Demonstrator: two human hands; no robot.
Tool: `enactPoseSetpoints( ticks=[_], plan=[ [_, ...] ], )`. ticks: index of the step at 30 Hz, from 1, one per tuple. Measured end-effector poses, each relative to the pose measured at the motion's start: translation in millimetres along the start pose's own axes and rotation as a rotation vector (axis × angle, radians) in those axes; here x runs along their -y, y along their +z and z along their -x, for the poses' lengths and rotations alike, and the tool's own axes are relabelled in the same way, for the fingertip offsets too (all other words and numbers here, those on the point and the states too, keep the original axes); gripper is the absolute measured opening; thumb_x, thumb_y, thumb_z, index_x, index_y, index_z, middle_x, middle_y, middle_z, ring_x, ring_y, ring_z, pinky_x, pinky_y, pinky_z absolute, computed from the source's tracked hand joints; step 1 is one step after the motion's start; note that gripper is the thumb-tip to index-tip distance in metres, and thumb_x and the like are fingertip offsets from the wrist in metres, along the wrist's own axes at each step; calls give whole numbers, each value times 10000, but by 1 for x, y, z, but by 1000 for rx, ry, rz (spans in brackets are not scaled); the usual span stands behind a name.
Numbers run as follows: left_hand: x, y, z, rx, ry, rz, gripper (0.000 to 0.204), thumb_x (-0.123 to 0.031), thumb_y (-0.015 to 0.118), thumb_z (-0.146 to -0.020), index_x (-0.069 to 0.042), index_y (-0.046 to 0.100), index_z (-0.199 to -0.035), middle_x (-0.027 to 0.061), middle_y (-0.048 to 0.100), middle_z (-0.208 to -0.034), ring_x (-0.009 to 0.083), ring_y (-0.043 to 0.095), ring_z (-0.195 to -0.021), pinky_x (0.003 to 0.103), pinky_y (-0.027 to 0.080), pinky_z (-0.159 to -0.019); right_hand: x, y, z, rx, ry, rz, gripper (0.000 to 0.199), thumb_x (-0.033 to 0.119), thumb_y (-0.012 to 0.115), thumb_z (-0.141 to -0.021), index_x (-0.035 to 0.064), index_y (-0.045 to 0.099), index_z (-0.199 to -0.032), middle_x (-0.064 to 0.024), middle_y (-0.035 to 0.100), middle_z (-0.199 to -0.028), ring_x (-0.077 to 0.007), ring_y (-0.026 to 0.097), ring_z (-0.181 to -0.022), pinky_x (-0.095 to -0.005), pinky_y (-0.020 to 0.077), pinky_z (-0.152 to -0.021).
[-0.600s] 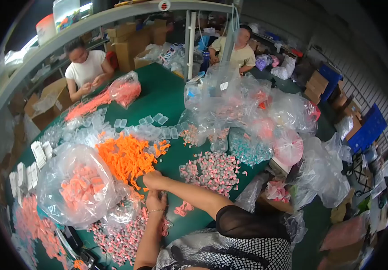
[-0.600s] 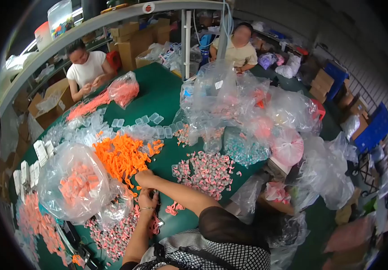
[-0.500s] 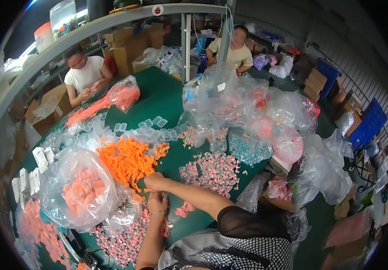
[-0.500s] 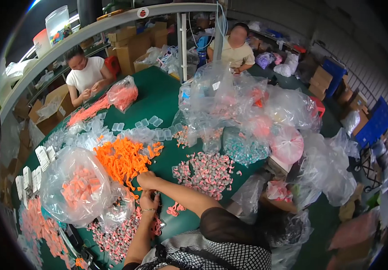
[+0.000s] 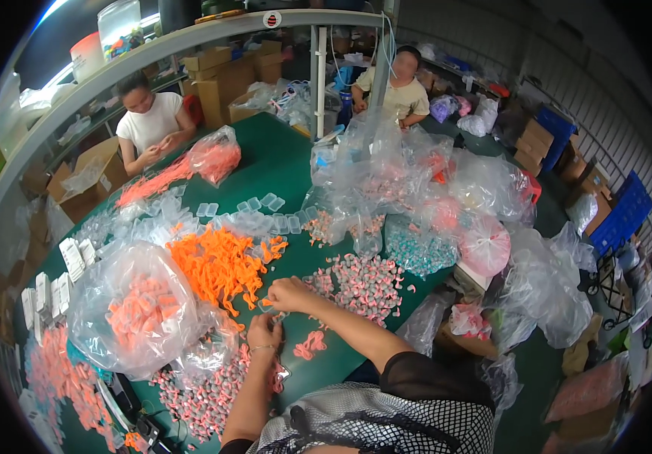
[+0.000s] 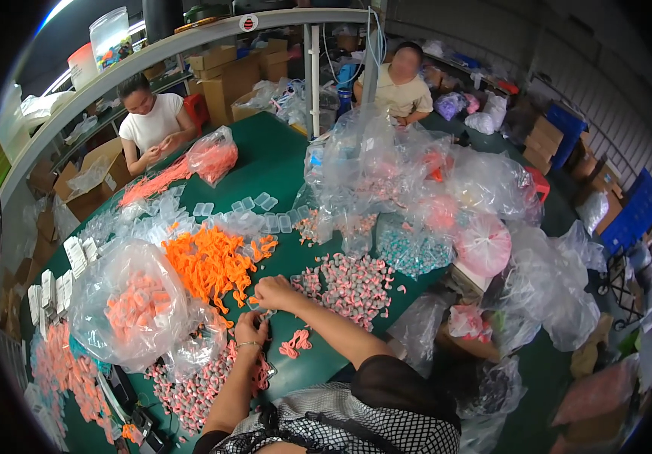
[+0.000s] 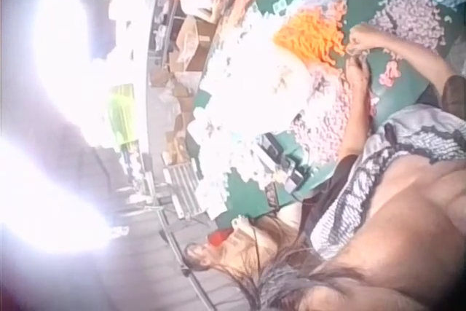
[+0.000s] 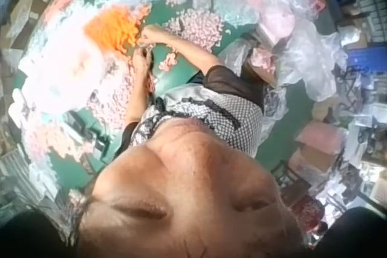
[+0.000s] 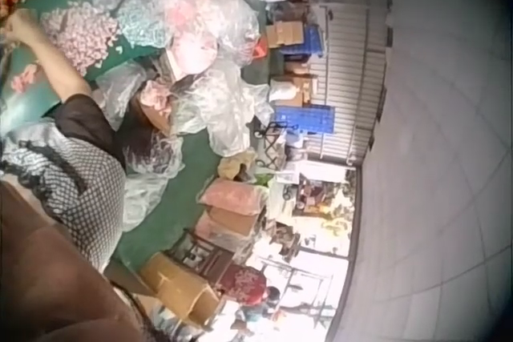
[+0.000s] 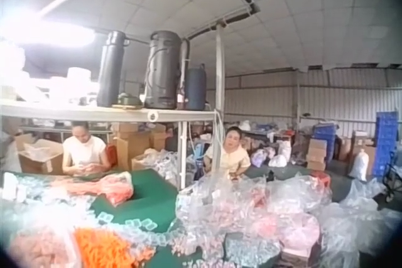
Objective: Sorting small pink plastic parts and putting them into clear plastic cases.
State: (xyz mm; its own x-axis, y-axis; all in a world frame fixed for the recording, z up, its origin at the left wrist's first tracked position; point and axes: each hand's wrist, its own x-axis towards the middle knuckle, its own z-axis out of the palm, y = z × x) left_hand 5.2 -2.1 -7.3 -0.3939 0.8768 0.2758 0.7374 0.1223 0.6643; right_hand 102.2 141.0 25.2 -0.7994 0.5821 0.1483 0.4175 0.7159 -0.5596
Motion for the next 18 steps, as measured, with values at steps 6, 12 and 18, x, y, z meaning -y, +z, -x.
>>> enactPoseSetpoints(
  ticks=[6,12,18],
  plan=[
    [-2,1,-3,-5,-23,45,234,-163,693,-713,-57,633,-913,109,556,-767,280,574,-690,386,469,-626,-6,4,13,4,-63,139,35,144,623,-690,111,624,-681,-73,624,-785,-275,614,-769,-417,419,-707],
    [-3,1,-3,-32,-9,11,264,-162,724,-673,-40,622,-884,111,549,-733,284,560,-660,379,460,-604,-4,12,15,-7,-184,303,15,146,630,-698,135,632,-708,-53,617,-776,-256,615,-777,-396,399,-718],
    [0,2,8,-27,-29,26,236,-171,713,-683,-32,591,-830,109,531,-718,288,541,-653,383,450,-603,-3,18,25,31,-162,173,55,153,610,-722,126,652,-746,-78,629,-811,-272,619,-805,-415,434,-723]
  ],
)
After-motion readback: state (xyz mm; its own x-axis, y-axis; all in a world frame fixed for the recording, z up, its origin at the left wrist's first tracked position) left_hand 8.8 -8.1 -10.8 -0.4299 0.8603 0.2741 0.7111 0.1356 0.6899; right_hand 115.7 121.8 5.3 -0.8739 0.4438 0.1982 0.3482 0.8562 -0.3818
